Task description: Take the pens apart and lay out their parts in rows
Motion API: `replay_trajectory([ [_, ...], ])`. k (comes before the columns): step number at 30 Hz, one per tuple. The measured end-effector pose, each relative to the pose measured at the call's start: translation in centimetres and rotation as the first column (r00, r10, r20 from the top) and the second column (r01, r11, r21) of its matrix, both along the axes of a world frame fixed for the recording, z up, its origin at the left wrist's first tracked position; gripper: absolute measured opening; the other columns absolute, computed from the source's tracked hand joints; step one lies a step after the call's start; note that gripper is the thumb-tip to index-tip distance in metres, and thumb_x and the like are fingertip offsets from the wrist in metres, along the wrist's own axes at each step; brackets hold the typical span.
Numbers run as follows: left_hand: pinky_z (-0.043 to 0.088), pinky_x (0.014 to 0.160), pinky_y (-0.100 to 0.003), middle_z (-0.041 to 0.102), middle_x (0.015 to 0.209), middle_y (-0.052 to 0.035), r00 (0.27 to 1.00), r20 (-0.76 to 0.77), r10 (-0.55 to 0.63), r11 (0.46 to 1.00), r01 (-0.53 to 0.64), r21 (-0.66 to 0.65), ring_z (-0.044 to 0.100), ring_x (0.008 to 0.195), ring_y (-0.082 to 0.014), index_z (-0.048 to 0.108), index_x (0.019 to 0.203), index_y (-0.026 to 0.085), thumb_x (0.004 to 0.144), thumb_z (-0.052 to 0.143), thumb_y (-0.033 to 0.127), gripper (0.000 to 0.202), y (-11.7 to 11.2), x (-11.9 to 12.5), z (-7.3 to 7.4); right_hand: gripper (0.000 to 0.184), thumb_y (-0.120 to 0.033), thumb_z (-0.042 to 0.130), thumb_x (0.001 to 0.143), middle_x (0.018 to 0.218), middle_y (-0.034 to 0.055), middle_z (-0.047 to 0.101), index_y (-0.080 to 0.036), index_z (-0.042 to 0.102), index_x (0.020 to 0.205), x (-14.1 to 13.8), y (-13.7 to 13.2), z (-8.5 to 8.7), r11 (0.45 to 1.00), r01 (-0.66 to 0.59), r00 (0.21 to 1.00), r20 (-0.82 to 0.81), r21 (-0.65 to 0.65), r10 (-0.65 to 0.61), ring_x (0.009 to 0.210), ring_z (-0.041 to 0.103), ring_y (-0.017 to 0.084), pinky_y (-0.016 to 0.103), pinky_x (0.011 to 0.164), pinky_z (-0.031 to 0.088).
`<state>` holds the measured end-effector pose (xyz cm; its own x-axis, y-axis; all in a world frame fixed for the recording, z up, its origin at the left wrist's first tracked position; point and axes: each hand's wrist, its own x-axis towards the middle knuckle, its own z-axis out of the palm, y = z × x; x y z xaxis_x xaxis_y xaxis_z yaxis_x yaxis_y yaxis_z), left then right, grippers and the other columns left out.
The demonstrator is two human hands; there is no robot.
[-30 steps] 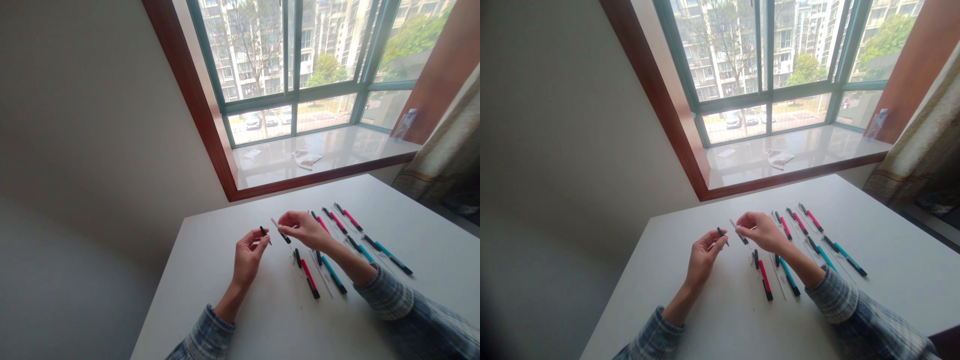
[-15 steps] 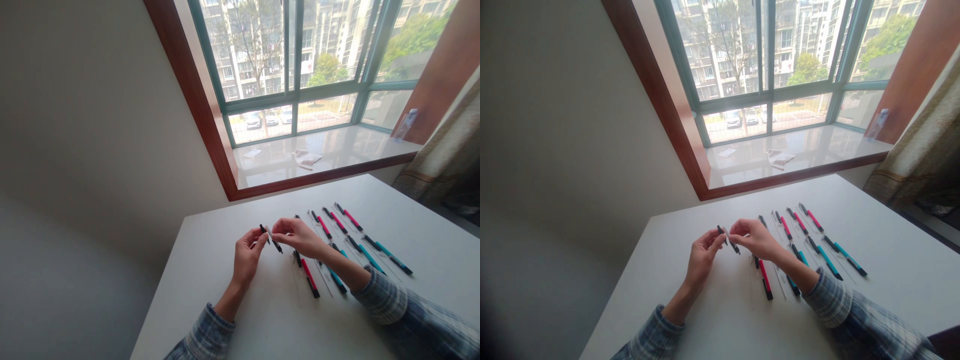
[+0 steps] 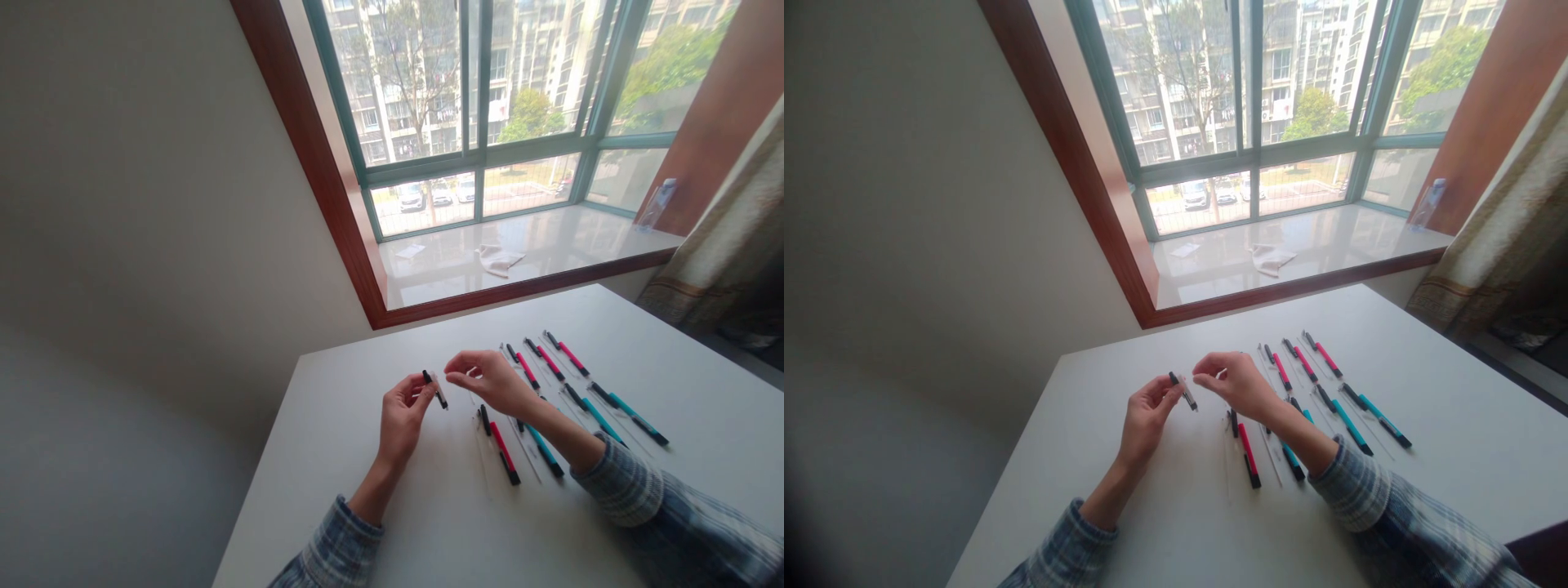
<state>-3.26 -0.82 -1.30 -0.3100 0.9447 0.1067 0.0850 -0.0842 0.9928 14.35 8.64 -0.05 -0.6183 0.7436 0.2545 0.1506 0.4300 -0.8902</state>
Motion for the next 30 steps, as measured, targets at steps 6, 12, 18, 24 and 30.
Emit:
replay_trajectory([
  [6,0.056,0.086,-0.033,0.078,0.095,-0.0083,1.0,0.016,0.021,1.0,-0.021,-0.001,0.072,0.09,-0.0222,0.077,0.096,0.015,0.081,0.079,0.04,0.029,-0.5,-0.1,0.2,0.016,-0.03,0.064,0.094,0.092,0.0028,0.079,-0.024,0.079,0.094,1.6,2.6,1.8,0.921,0.202,0.924,0.248,0.333,-0.292,0.081,0.071,0.02,0.033,0.079,0.052],
  [12,0.056,0.085,-0.035,0.078,0.095,-0.0091,0.999,-0.035,0.02,1.0,-0.02,0.0,0.071,0.086,-0.0222,0.078,0.099,0.014,0.081,0.08,0.04,0.032,-0.5,-0.2,-0.2,0.017,-0.025,0.063,0.095,0.096,0.0055,0.08,-0.023,0.08,0.091,0.9,3.1,1.3,0.887,0.096,0.792,0.506,0.452,-0.343,0.09,0.073,0.023,0.03,0.082,0.051],
  [18,0.055,0.079,-0.031,0.078,0.09,-0.007,0.996,-0.088,0.034,0.999,-0.034,0.003,0.069,0.079,-0.0195,0.078,0.095,0.015,0.078,0.081,0.038,0.028,-0.6,-0.3,0.0,0.021,-0.027,0.06,0.097,0.097,0.0047,0.08,-0.024,0.08,0.094,1.1,2.4,0.2,0.899,0.064,0.765,0.557,0.434,-0.323,0.09,0.073,0.021,0.026,0.083,0.05],
  [24,0.054,0.077,-0.03,0.076,0.087,-0.0051,0.993,-0.111,0.036,0.999,-0.034,0.015,0.066,0.078,-0.018,0.078,0.094,0.017,0.08,0.079,0.037,0.025,-0.9,-0.7,-0.1,0.02,-0.024,0.06,0.096,0.095,0.004,0.08,-0.025,0.08,0.092,0.6,1.7,-0.4,0.894,0.05,0.773,0.549,0.446,-0.317,0.087,0.073,0.021,0.027,0.081,0.051],
  [30,0.053,0.076,-0.029,0.076,0.088,-0.0053,0.992,-0.117,0.037,0.999,-0.035,0.017,0.065,0.077,-0.0174,0.078,0.096,0.017,0.082,0.078,0.038,0.026,-0.9,-0.9,-0.2,0.018,-0.021,0.063,0.093,0.092,0.0051,0.08,-0.022,0.079,0.1,0.2,1.7,-1.1,0.912,0.027,0.793,0.548,0.409,-0.268,0.082,0.073,0.02,0.027,0.079,0.051],
])
